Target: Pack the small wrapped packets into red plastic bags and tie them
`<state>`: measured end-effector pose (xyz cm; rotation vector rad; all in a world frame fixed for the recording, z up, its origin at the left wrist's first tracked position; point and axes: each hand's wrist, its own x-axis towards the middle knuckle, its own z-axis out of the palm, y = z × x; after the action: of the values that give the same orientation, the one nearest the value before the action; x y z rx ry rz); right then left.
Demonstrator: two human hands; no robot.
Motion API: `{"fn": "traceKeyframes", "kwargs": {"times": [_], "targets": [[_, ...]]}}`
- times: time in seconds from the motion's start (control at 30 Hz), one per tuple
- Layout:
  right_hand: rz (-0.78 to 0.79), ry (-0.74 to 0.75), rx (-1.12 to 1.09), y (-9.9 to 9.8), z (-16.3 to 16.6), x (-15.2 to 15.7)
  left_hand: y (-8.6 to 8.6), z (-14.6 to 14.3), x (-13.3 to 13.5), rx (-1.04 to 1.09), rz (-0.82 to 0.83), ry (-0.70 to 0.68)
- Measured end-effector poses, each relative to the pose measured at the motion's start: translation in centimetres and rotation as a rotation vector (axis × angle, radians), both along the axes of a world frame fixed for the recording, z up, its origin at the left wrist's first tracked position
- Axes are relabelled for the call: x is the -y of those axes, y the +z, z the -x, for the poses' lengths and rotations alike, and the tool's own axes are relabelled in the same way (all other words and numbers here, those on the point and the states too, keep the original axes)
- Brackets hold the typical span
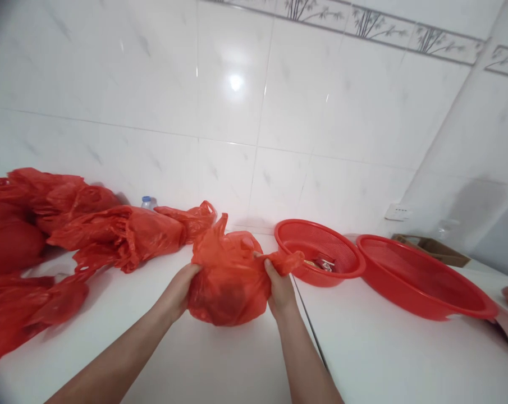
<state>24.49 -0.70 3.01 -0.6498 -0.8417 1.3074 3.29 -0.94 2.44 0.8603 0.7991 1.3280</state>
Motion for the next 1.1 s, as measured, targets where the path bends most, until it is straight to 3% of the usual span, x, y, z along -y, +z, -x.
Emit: {"fn": "traceKeyframes", "kwargs": {"times": [0.17, 0.37, 0.5, 0.67, 0.83, 1.03, 1.1], "targets": [[-0.028, 0.102, -0.188, -1.0, 2.3, -2.6, -1.3, 0.2, -1.0, 0.132, 0.093, -0.134], [-0.005, 0.158, 0.01, -3.0, 4.7, -3.1, -3.9, -0.4, -2.9, 0.333, 0.066, -0.034], [0.102, 0.229, -0.019, -4.6, 5.2, -3.7, -6.2, -0.8, -4.3, 0.413, 0.084, 0.009], [0.213, 0.174, -0.03, -5.9, 4.7, -5.1, -6.9, -0.6, -5.3, 0.406, 0.104, 0.032], [0.182, 0.201, 0.163, -5.7, 4.7, -4.9, -6.5, -1.1, -5.1, 0.304, 0.043, 0.016], [0.047, 0.317, 0.351, -5.4, 5.1, -4.2, -7.2, -2.3, -4.5, -0.041, -0.071, -0.034], [0.075, 0.27, 0.391, -5.5, 5.2, -4.1, -7.6, -2.3, -4.4, -0.179, -0.092, 0.04]]}}
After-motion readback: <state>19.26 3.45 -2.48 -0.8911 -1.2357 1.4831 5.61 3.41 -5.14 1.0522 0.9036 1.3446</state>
